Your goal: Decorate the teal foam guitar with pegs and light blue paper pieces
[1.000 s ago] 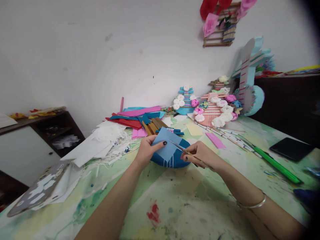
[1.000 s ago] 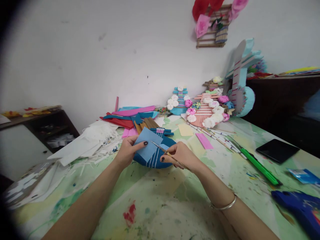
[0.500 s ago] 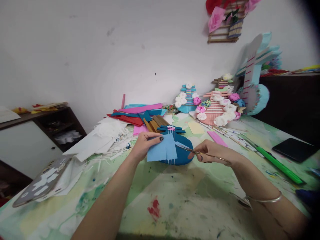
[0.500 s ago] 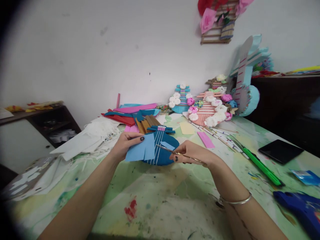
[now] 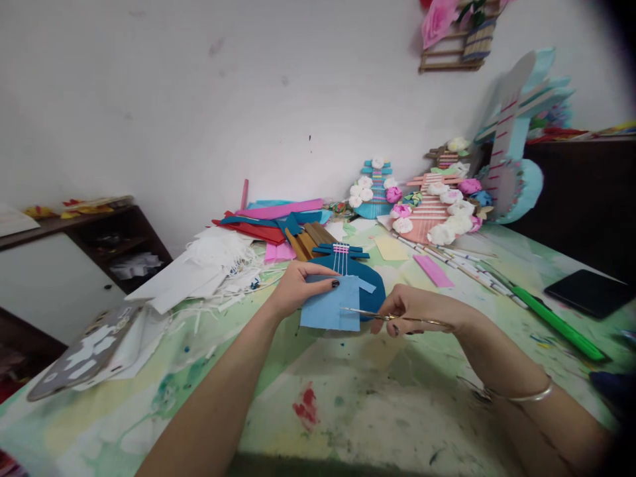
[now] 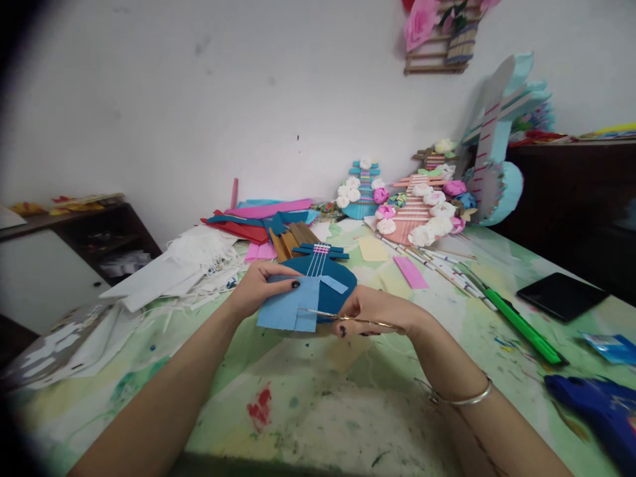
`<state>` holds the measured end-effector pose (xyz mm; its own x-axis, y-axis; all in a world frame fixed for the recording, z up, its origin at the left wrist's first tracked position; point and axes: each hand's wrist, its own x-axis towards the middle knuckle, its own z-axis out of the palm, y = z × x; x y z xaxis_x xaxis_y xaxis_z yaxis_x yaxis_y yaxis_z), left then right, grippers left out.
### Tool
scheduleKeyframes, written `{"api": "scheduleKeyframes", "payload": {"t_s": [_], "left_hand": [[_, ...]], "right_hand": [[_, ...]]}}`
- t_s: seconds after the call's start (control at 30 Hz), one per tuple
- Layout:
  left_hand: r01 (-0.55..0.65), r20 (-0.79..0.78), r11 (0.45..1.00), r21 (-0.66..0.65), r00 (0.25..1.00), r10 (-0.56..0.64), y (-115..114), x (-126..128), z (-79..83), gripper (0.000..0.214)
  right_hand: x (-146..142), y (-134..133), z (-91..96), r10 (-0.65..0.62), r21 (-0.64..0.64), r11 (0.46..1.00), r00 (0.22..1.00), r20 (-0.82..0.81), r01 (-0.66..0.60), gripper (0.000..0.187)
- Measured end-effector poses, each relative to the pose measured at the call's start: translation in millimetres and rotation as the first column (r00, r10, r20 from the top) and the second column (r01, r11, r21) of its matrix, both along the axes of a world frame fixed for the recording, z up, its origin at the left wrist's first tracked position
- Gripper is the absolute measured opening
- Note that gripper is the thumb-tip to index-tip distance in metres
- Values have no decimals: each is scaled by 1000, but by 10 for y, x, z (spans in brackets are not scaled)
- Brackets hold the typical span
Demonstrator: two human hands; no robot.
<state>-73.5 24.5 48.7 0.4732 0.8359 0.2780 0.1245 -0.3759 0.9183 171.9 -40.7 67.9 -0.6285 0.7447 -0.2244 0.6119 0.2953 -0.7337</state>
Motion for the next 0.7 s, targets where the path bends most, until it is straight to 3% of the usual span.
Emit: {"api": "scheduleKeyframes", "payload": {"t_s": [0.47, 0.7], "left_hand": [[-5, 86, 998, -65, 996, 11, 7, 6, -18, 18], [0, 53, 1000, -11, 999, 0, 2, 5, -25, 17]], "right_hand": [[9, 33, -78, -43, -62, 997, 994, -99, 37, 43], [4, 25, -90, -64, -104, 993, 990, -125, 51, 29]]}}
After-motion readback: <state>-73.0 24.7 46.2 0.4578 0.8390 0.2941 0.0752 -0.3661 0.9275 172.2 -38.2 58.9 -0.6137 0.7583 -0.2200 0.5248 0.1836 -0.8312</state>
